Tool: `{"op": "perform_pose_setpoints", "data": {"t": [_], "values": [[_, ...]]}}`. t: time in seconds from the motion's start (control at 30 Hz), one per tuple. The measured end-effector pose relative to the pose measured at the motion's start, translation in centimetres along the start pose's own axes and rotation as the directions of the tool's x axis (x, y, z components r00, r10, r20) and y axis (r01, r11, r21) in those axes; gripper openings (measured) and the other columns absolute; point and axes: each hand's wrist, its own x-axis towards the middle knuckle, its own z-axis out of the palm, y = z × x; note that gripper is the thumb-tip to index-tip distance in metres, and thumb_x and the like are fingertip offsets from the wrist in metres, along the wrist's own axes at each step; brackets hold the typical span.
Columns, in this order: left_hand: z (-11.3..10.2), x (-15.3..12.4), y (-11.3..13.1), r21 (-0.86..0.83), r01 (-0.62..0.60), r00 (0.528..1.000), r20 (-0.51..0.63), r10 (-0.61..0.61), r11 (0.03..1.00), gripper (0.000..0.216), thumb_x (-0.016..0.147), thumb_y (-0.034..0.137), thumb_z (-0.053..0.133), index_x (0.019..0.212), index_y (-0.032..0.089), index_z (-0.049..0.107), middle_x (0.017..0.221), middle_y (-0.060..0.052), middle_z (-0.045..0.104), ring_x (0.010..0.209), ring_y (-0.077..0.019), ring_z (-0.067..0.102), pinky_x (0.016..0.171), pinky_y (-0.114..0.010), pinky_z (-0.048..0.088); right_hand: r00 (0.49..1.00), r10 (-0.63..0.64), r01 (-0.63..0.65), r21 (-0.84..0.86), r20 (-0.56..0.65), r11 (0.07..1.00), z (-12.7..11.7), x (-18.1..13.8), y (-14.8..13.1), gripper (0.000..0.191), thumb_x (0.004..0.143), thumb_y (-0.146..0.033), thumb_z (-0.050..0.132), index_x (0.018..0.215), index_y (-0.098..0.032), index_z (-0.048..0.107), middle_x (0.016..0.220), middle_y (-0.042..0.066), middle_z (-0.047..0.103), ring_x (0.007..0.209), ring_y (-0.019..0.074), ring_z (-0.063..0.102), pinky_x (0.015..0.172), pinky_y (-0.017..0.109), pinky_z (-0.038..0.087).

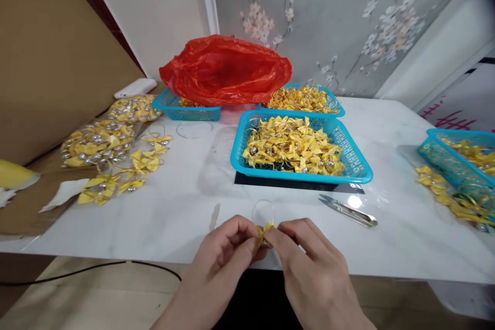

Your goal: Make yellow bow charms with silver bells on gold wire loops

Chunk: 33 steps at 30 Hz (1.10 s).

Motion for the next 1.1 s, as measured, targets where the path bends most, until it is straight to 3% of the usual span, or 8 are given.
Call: {"op": "perform_pose_setpoints", "data": {"t": [0.2, 0.37, 0.73, 0.9, 1.1], "values": [[0.07, -0.19, 0.45, 0.066, -0.021, 1.0, -0.017, 0.023, 0.998, 0.016, 0.09, 0.031, 0.057, 0.079, 0.019, 0.059, 0.075, 0.001, 0.057, 0.075, -0.0157, 0.051, 0.071, -0.026, 0.043, 0.998, -0.066, 0.065, -0.054, -0.012, 0.996, -0.03, 0.25, 0.09, 0.022, 0.087, 0.0, 0.053, 0.099, -0.009, 0.068, 0.078, 0.008, 0.066, 0.071, 0.0169, 0.061, 0.06, 0.025, 0.053], [0.15, -0.22, 0.52, 0.099, -0.045, 0.998, -0.031, 0.048, 0.994, 0.017, 0.09, 0.031, 0.057, 0.078, 0.019, 0.061, 0.074, 0.002, 0.057, 0.073, -0.0149, 0.05, 0.067, -0.024, 0.042, 0.998, -0.048, 0.054, -0.141, 0.04, 0.989, -0.33, 0.04, -0.13, 0.031, 0.094, -0.004, 0.04, 0.101, -0.012, 0.068, 0.085, 0.01, 0.065, 0.075, 0.0189, 0.058, 0.054, 0.026, 0.046], [0.17, -0.42, 0.55, 0.088, -0.042, 0.999, -0.025, 0.044, 0.995, 0.016, 0.089, 0.03, 0.057, 0.078, 0.019, 0.062, 0.074, 0.0, 0.059, 0.073, -0.0162, 0.053, 0.068, -0.025, 0.044, 0.989, -0.092, 0.095, -0.022, 0.115, 0.995, -0.68, 0.41, 0.43, 0.028, 0.093, -0.006, 0.041, 0.101, -0.016, 0.066, 0.089, 0.008, 0.064, 0.075, 0.0157, 0.059, 0.058, 0.023, 0.051], [0.37, -0.47, 0.65, 0.118, -0.047, 0.999, -0.02, 0.05, 0.992, 0.016, 0.089, 0.031, 0.058, 0.08, 0.019, 0.063, 0.077, -0.001, 0.062, 0.077, -0.0175, 0.056, 0.072, -0.027, 0.046, 0.996, -0.084, 0.085, -0.048, 0.026, 0.995, -0.41, 0.5, 0.3, 0.027, 0.09, -0.001, 0.046, 0.1, -0.015, 0.066, 0.083, 0.007, 0.065, 0.071, 0.0155, 0.06, 0.058, 0.024, 0.054], [0.47, -0.56, 0.54, 0.138, -0.052, 0.996, -0.06, 0.061, 0.989, 0.013, 0.088, 0.03, 0.058, 0.081, 0.02, 0.063, 0.079, 0.0, 0.064, 0.081, -0.0192, 0.061, 0.074, -0.028, 0.048, 0.997, -0.068, 0.069, -0.047, 0.02, 0.997, 0.07, 0.31, -0.15, 0.025, 0.09, -0.003, 0.049, 0.105, -0.014, 0.066, 0.081, 0.007, 0.065, 0.07, 0.0168, 0.06, 0.058, 0.025, 0.053]]}}
